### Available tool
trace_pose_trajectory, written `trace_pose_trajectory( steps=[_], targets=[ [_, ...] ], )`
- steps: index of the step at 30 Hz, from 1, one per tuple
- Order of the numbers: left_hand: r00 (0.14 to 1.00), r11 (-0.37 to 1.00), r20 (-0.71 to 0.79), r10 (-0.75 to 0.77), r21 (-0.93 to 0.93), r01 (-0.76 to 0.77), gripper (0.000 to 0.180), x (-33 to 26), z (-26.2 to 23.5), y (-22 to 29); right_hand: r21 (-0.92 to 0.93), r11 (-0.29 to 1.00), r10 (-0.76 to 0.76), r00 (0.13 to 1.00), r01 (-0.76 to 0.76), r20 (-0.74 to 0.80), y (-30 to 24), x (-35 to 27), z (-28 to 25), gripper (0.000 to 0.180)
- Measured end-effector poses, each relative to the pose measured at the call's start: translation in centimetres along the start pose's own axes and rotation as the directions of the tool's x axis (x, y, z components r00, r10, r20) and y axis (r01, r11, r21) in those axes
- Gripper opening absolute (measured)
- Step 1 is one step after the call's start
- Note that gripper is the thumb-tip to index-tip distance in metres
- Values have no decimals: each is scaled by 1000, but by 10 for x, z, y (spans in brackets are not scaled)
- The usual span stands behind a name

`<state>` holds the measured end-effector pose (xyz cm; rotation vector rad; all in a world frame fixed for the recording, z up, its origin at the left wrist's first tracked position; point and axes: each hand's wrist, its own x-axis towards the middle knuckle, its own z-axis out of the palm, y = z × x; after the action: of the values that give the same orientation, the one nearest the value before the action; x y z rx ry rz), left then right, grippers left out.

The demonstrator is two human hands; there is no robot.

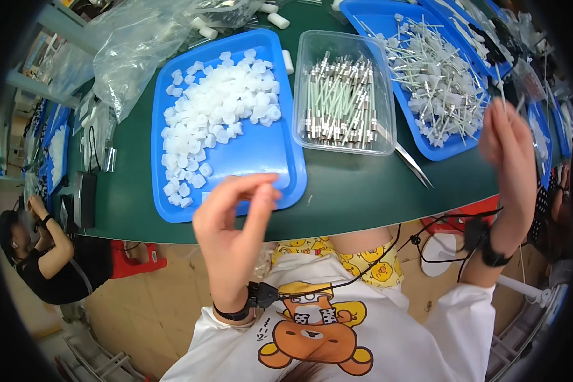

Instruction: Assembling small plastic components on a factory workbench.

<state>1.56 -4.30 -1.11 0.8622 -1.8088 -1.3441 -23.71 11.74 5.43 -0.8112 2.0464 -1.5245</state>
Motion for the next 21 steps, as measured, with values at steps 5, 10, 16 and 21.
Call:
trace_pose_trajectory(
  steps=[5, 10, 16, 21],
  targets=[
    [981, 931, -192, -11, 356, 80, 13, 31, -38, -15, 677, 612, 206, 908, -410, 364, 19, -51, 43, 36],
    [973, 813, -163, 165, 580, -41, 15, 40, -32, -21, 666, 512, 212, 832, -542, 513, 28, -67, 69, 35],
    [966, 780, -137, 217, 620, -87, 13, 46, -7, -26, 648, 554, 79, 808, -522, 584, 40, -70, 84, 34],
    [967, 684, -185, 176, 729, 16, 10, 54, -1, -24, 674, 599, 39, 856, -433, 516, 48, -74, 87, 37]
  ],
)
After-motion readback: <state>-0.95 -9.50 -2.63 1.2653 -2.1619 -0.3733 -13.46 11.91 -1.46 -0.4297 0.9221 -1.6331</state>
